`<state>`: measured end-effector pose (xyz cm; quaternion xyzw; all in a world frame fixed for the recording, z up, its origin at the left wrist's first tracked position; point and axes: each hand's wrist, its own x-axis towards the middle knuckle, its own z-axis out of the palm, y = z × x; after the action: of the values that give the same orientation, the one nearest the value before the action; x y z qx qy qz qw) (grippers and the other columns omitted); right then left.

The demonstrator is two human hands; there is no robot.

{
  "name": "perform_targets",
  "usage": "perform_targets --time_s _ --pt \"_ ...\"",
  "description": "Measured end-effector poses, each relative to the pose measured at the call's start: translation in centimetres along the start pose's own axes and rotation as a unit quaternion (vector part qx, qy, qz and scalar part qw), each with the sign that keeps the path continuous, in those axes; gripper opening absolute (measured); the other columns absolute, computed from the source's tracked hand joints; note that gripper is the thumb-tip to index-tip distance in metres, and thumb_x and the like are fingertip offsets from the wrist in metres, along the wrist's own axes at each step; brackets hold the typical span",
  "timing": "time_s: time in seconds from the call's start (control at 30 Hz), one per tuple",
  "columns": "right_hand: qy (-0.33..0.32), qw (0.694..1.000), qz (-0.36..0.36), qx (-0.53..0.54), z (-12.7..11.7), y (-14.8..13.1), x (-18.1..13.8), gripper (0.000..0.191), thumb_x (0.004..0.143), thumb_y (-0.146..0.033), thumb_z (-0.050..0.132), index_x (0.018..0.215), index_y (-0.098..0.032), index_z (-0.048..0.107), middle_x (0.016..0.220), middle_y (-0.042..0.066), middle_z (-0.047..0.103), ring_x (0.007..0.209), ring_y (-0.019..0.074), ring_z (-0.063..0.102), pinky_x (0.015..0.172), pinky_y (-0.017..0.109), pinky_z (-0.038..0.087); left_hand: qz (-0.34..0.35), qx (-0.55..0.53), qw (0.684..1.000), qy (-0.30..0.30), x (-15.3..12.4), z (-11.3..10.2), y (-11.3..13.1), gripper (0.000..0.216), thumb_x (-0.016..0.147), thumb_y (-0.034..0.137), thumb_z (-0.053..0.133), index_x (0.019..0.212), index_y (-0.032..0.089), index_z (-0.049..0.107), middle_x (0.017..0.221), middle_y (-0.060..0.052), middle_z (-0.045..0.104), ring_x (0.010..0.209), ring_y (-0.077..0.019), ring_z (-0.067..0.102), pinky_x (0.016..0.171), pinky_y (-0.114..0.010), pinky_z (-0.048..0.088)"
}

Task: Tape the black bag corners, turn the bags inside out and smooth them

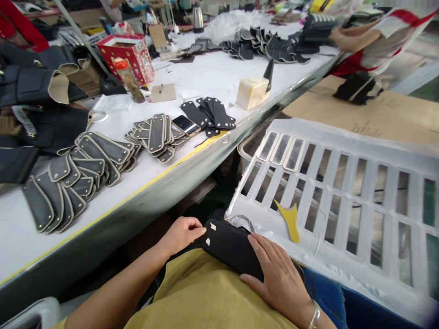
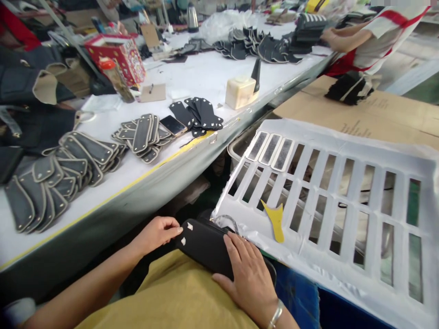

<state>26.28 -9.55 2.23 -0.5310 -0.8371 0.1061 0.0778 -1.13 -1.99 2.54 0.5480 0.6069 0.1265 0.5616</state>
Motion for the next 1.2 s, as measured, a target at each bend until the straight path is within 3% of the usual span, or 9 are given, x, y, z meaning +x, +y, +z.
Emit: perform_targets --time_s 0.3,0.63,1.2 --pt "-0.011 1.000 -0.003 -0.015 0.5 0.2 0.2 0.071 0.075 -0.053 0.056 0.133 -0.016 0.036 0.131 0.013 0.048 0.116 0.0285 0.047 0.095 0.043 0.041 0.007 0.008 1.000 0.016 0.5 -0.2 -0.2 0.024 0.071 0.037 0.058 0.062 0.015 0.062 0.053 0.003 0.053 0.050 -0.0097 0.044 0.049 -0.022 0.033" --pt "-0.010 1.000 -0.011 -0.018 0.6 -0.1 0.7 0.073 0.075 -0.055 0.055 0.133 -0.017 0.034 0.128 0.015 0.050 0.114 0.0297 0.049 0.091 0.044 0.044 0.024 0.039 0.999 -0.026 1.0 -1.7 -0.2 0.023 0.066 0.036 0.063 0.065 0.013 0.066 0.057 0.000 0.059 0.053 -0.0105 0.048 0.051 -0.022 0.035" --pt "-0.034 0.999 0.005 -0.016 0.3 -0.5 0.8 0.073 0.074 -0.052 0.058 0.133 -0.017 0.034 0.130 0.014 0.047 0.117 0.0290 0.047 0.093 0.044 0.043 0.091 0.085 0.992 -0.019 0.8 -1.7 -0.4 0.021 0.071 0.035 0.061 0.065 0.015 0.066 0.062 -0.001 0.064 0.059 -0.0125 0.054 0.054 -0.022 0.034"
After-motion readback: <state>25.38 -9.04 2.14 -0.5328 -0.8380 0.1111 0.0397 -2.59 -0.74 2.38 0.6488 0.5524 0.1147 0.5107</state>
